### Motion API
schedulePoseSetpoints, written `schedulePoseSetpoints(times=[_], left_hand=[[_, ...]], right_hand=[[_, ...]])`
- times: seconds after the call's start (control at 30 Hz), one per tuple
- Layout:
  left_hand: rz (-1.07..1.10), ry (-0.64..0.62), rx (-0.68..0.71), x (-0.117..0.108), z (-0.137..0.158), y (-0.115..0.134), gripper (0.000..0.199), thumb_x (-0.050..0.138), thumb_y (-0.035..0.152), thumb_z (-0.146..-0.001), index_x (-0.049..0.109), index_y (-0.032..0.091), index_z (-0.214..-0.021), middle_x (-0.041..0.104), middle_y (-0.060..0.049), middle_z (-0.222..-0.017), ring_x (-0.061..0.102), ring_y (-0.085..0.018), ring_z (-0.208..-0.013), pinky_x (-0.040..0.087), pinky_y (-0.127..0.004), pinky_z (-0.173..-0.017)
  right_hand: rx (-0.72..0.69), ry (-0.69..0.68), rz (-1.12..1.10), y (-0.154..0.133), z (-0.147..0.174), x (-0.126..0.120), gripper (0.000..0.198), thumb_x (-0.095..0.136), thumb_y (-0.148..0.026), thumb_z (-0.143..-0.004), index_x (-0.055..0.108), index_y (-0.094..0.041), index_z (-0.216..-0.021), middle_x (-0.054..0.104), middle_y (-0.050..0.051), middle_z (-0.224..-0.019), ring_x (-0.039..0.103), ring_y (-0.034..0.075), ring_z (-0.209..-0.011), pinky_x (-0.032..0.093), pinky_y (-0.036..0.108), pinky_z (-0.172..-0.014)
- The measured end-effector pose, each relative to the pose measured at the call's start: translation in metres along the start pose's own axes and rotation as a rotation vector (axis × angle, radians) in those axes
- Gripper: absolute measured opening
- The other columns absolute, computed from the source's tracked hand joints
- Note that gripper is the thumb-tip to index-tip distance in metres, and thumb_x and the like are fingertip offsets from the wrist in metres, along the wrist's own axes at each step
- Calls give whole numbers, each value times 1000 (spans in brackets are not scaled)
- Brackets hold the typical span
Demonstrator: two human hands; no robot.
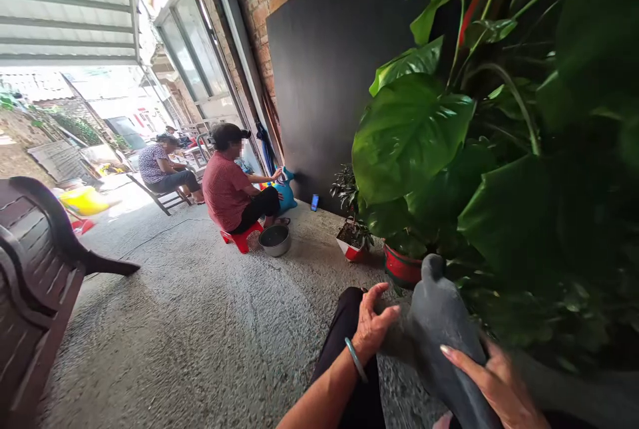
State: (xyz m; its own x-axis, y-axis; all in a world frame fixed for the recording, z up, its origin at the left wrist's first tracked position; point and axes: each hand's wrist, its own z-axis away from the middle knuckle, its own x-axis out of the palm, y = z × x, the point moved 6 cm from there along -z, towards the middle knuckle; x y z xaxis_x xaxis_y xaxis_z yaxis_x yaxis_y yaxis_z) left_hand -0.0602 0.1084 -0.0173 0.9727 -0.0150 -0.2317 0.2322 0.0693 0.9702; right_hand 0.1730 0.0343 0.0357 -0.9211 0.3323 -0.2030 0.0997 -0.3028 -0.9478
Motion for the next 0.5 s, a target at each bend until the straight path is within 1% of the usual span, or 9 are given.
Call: schedulePoseSetpoints(times=[0.07, 0.1, 0.17, 0.23, 0.27, 0.33, 0.37, 0.43, 0.5], left_hand=[[211, -1, 41, 5, 16, 10, 75, 84, 42, -74, 71, 22, -146, 70, -12, -151, 59, -32, -146, 43, -42, -128], [326, 1, 33, 7, 24, 13, 82, 88, 48, -71, 70, 22, -147, 67, -14, -155, 57, -35, -149, 42, -45, -129], [585, -40, -53, 13, 39, 18, 96, 93, 64, -65, 68, 21, -147, 65, -18, -157, 58, -39, -149, 44, -50, -128], [835, -188, -126, 25, 57, 27, 104, 95, 75, -60, 67, 21, -144, 69, -20, -150, 64, -42, -144, 48, -54, -125], [927, -282, -133, 31, 66, 33, 103, 96, 76, -59, 68, 22, -142, 73, -19, -145, 67, -42, -140, 50, -55, -123], [1035, -411, -108, 39, 80, 47, 96, 101, 70, -57, 71, 24, -136, 78, -17, -134, 72, -42, -134, 52, -57, -122], [1054, -429, -93, 41, 84, 53, 93, 104, 63, -54, 73, 25, -133, 80, -15, -130, 73, -41, -132, 52, -57, -123], [1057, -384, -106, 43, 84, 58, 90, 109, 48, -46, 75, 26, -127, 82, -11, -124, 74, -40, -130, 52, -55, -123], [1057, -313, -175, 44, 80, 60, 84, 109, 38, -39, 79, 25, -117, 84, -9, -113, 76, -40, -124, 55, -53, -120]], right_hand=[[16, 8, -25, -4, 8, -3, 54, 91, -56, -37, 80, -33, -85, 85, 11, -92, 80, 44, -99, 64, 50, -85], [52, 43, -84, -2, 13, -3, 57, 91, -57, -38, 80, -31, -87, 85, 11, -92, 80, 44, -99, 64, 50, -83], [124, 152, -263, 5, 24, 1, 65, 92, -57, -40, 77, -28, -96, 84, 9, -91, 80, 42, -96, 64, 49, -80], [145, 233, -414, 11, 33, 12, 72, 93, -55, -42, 74, -26, -105, 84, 8, -93, 80, 39, -95, 64, 47, -80], [134, 247, -447, 12, 37, 20, 74, 94, -54, -43, 72, -25, -107, 84, 8, -95, 80, 38, -95, 65, 46, -81], [112, 233, -438, 13, 41, 36, 72, 93, -53, -46, 71, -25, -109, 85, 8, -97, 80, 39, -101, 65, 45, -81], [121, 225, -416, 14, 42, 43, 71, 92, -55, -47, 70, -26, -107, 85, 9, -96, 80, 41, -103, 65, 46, -80], [163, 220, -352, 17, 44, 52, 66, 89, -60, -48, 70, -26, -102, 84, 12, -93, 79, 46, -106, 66, 51, -81], [195, 211, -295, 19, 47, 57, 61, 87, -63, -48, 70, -28, -95, 84, 15, -90, 78, 50, -105, 65, 59, -87]])
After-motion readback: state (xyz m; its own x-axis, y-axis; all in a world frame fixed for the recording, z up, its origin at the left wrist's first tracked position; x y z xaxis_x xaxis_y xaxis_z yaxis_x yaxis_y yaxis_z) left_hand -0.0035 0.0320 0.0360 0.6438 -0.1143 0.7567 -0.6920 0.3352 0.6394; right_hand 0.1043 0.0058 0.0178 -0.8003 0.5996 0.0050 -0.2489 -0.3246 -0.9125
